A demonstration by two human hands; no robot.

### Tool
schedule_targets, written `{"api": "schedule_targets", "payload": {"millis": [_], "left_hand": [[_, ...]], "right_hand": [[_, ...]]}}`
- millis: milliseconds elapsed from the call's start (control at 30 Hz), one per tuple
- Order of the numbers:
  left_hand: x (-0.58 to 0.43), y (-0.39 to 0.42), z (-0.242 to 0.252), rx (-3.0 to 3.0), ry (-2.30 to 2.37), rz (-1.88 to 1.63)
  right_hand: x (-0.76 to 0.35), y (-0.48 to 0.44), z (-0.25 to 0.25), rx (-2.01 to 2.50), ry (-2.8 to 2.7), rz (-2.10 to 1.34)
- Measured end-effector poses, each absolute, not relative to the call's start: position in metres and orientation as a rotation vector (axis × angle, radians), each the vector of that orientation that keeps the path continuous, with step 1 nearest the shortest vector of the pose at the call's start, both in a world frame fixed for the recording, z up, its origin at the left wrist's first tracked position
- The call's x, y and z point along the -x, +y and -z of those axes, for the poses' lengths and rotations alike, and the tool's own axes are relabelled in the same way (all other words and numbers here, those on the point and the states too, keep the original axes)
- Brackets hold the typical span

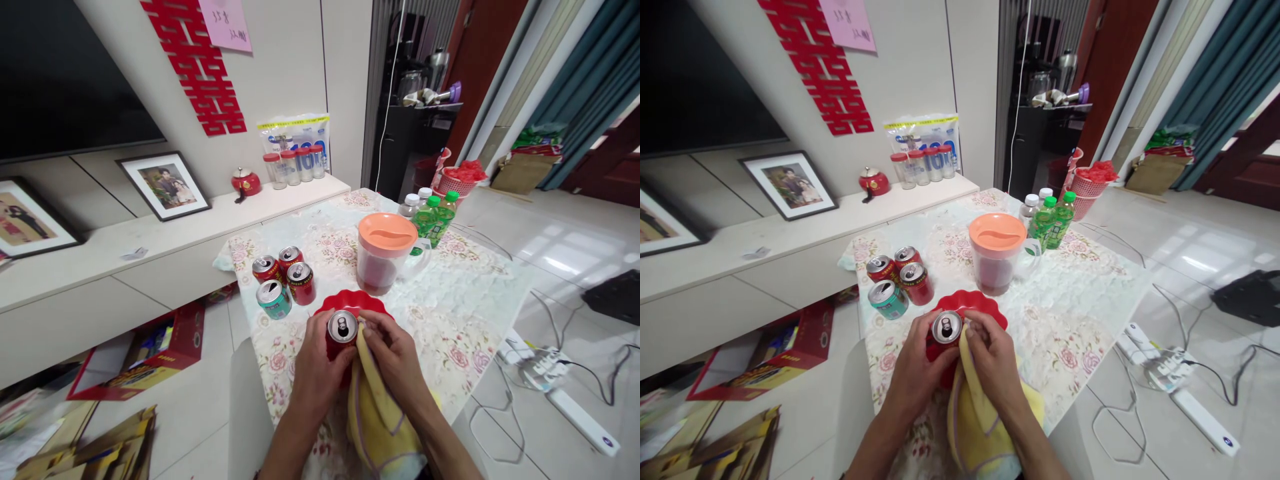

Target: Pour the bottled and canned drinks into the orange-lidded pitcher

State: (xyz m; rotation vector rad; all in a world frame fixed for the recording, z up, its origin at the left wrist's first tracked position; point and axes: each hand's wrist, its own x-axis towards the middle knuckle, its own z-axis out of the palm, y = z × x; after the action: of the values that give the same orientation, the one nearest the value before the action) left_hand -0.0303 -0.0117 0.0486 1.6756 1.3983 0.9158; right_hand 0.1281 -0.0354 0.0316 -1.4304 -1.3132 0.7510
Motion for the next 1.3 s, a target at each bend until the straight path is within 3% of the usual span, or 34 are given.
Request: {"api": "schedule_targets", "payload": {"millis": [300, 633, 1033, 1300], "left_hand": [[0.036, -0.015, -0.054, -1.684, 1.365, -0.799], [0.036, -0.012, -0.054, -1.712, 1.433, -0.76], [0.03, -0.01, -0.057, -1.477, 1.39, -0.897], [0.031, -0.009, -0.052, -1.464, 1.399, -0.856]], "right_hand": [[-0.122, -0.02, -0.011, 1.536, -1.329, -0.581], [-0.118, -0.016, -0.01, 1.863, -1.608, -0.645], [-0.125, -0.035, -0.033, 1.485, -1.35, -0.765], [-0.123, -0.02, -0.006, 1.566, -1.426, -0.62]]}}
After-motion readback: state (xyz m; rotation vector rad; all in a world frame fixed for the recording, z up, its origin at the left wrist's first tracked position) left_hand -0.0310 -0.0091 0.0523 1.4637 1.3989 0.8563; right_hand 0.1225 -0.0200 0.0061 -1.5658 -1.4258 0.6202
